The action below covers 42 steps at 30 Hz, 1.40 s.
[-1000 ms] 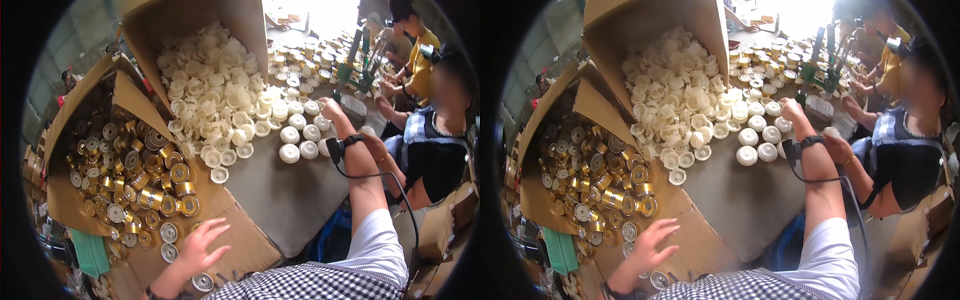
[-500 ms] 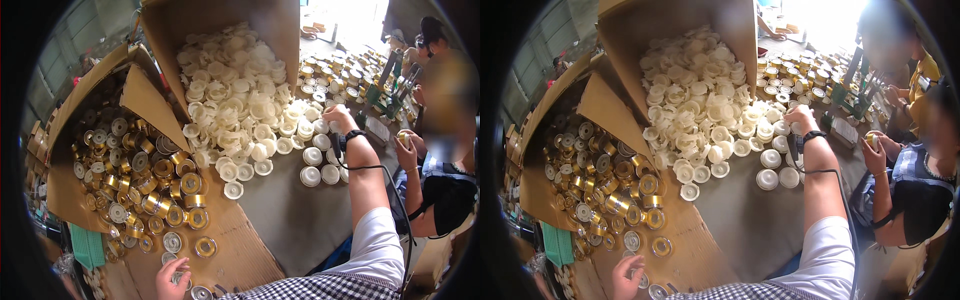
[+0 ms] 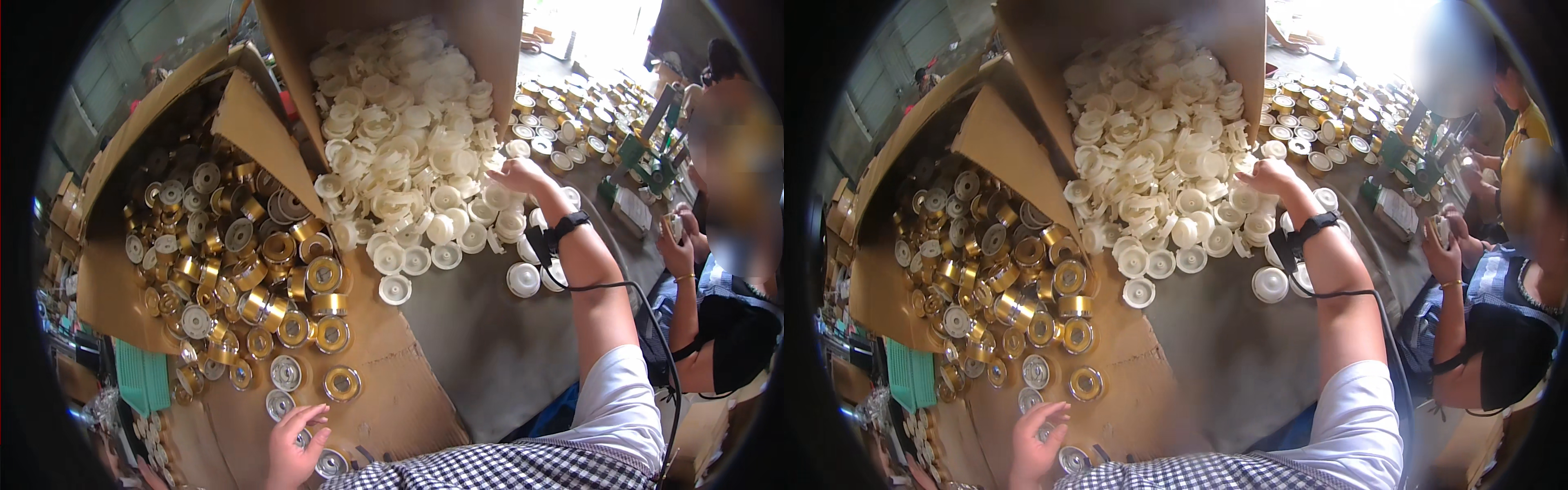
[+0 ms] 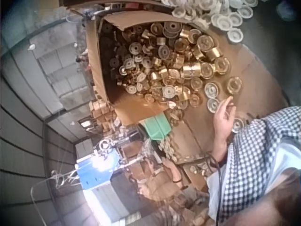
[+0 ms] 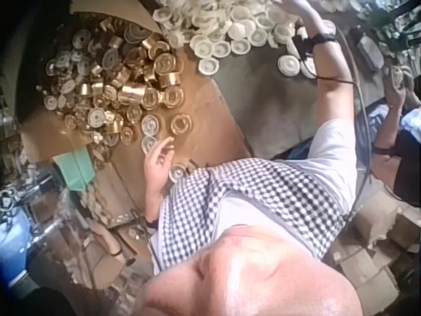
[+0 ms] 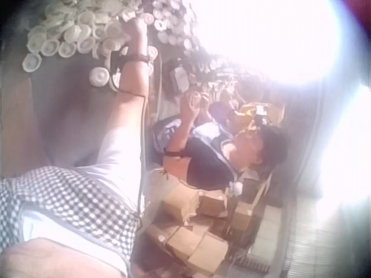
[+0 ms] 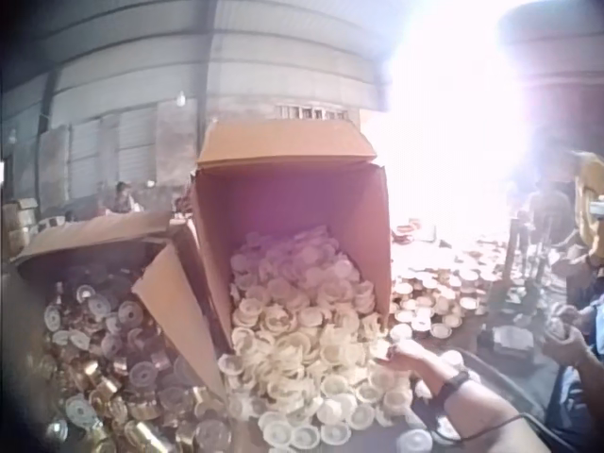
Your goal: Assembling small mechanical components involving springs and plastic bases at a workbench.
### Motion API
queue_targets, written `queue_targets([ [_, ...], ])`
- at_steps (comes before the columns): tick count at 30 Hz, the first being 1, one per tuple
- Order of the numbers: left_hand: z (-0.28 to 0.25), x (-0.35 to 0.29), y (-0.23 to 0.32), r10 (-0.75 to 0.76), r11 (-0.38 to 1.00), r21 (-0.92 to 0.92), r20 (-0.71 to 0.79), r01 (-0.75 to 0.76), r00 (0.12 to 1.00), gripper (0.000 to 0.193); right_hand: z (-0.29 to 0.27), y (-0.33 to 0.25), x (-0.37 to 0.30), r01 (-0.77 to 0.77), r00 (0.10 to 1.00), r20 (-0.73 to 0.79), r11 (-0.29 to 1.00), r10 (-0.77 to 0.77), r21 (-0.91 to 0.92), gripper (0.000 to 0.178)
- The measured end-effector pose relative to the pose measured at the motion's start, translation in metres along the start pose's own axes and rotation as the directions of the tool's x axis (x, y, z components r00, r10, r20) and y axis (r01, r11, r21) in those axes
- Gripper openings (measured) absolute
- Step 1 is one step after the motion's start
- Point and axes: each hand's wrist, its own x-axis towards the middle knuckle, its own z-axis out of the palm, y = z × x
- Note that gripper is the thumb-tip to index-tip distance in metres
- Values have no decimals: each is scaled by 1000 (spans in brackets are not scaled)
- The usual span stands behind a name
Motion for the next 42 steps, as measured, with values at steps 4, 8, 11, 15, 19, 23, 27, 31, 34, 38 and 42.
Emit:
queue_targets([
  [4,1,-7,2,56,997,-42,-47,-58,997,36,21,-23,-24,144,966,-203,986,-159,-88,59],
  [8,-1,-19,8,94,996,3,-142,-95,985,32,48,-53,-42,60,963,-265,997,-44,52,55],
  [11,-3,-35,-1,172,984,85,-223,-156,960,30,67,-84,-65,-38,945,-323,999,41,16,58],
  [15,-7,-54,-5,198,980,84,-342,-180,919,28,84,-121,-88,-105,956,-274,994,101,-1,63],
  [19,-11,-77,-16,249,964,190,-394,-187,885,36,91,-144,-106,-61,958,-276,996,76,60,63],
  [23,-6,-90,-32,255,957,246,-455,-155,853,42,93,-161,-119,41,965,-261,998,-26,55,62],
  [27,0,-94,-36,256,961,222,-473,-166,843,44,110,-174,-129,90,974,-225,924,-4,372,70],
  [31,4,-93,-33,308,943,255,-429,-214,849,44,122,-163,-122,191,967,-231,899,-104,394,76],
  [34,5,-96,-36,301,945,252,-410,-210,861,45,131,-159,-117,208,946,-308,913,-97,351,78],
  [38,8,-101,-47,269,951,258,-413,-172,870,52,132,-168,-122,203,952,-291,906,-94,371,80],
  [42,10,-106,-52,245,926,360,-346,-113,905,90,128,-160,-127,223,912,-409,861,-20,456,65],
])
